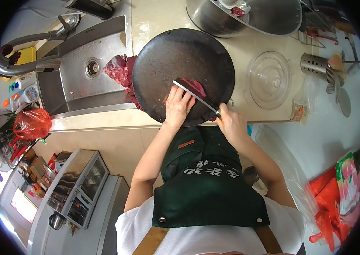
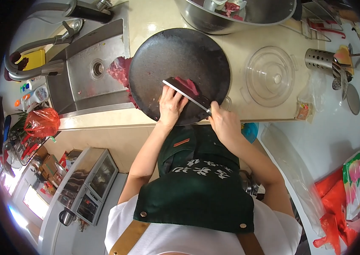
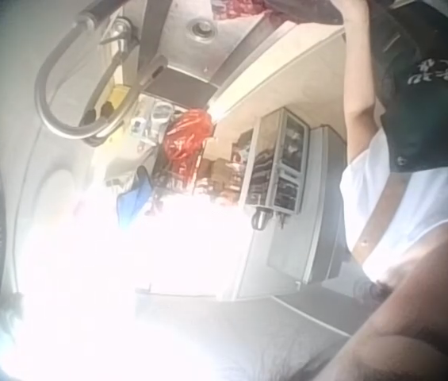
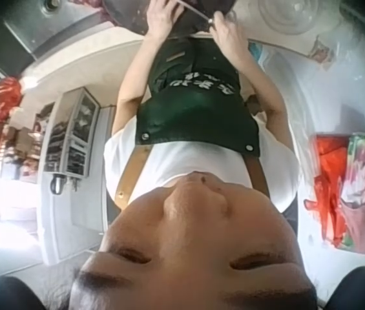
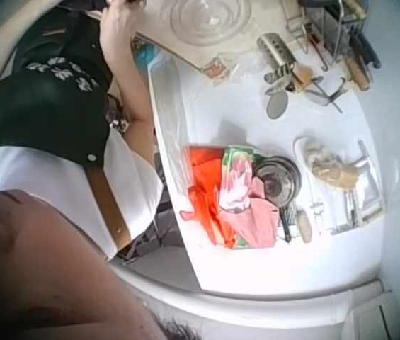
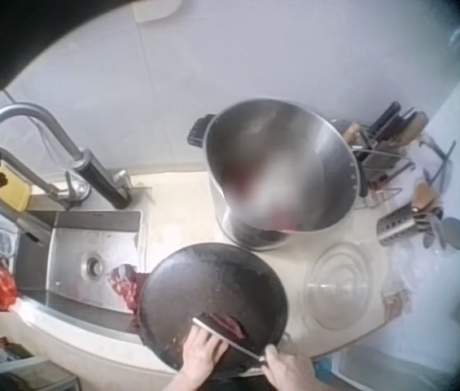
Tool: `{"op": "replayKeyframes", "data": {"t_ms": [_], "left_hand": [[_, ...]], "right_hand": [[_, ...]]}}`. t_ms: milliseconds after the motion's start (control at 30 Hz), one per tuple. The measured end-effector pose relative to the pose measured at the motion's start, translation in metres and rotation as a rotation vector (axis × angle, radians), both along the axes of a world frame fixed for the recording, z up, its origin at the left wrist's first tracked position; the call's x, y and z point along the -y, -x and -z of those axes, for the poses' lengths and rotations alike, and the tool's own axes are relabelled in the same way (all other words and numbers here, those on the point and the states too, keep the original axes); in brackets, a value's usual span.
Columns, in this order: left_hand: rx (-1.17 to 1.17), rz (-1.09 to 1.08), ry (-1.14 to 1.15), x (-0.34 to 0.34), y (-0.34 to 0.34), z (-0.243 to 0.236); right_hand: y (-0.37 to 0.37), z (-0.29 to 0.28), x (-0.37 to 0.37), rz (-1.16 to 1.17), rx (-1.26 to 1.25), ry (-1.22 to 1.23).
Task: The recorder uses a meat cleaver to cut raw red meat into small pieces on a cutting board and then washes their hands in a sink.
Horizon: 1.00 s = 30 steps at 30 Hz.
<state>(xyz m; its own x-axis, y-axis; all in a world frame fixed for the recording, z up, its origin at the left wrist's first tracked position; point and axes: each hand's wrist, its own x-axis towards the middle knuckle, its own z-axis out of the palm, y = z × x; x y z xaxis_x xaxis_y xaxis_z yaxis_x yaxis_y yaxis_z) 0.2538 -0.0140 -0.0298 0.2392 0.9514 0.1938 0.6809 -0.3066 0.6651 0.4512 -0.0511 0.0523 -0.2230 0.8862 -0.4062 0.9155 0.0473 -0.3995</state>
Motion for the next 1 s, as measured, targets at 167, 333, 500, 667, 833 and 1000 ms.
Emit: {"op": "replayKeyframes", "data": {"t_ms": [167, 333, 500, 667, 833, 1000], "left_hand": [[0.017, -0.016, 0.027, 0.003, 0.0, 0.001], [0.036, -0.001, 0.038, 0.001, 0.0, 0.0], [0.002, -0.024, 0.005, 0.0, 0.003, -0.003], [0.01, -0.026, -0.095, 0.003, 0.001, 0.004], [-0.043, -0.016, -0.075, 0.0, 0.001, 0.0], [-0.022, -0.025, -0.045, -0.001, 0.001, 0.002]], "right_hand": [[-0.006, -0.003, 0.009, 0.027, 0.067, 0.082], [0.037, 0.027, -0.03, -0.03, 0.054, -0.059], [0.016, 0.03, -0.001, 0.023, 0.033, -0.083], [-0.008, 0.028, -0.003, 0.245, -0.189, -0.051], [0.009, 0.008, -0.006, 0.028, -0.008, -0.024], [0.0, 0.015, 0.002, 0.064, 0.027, 0.005]]}}
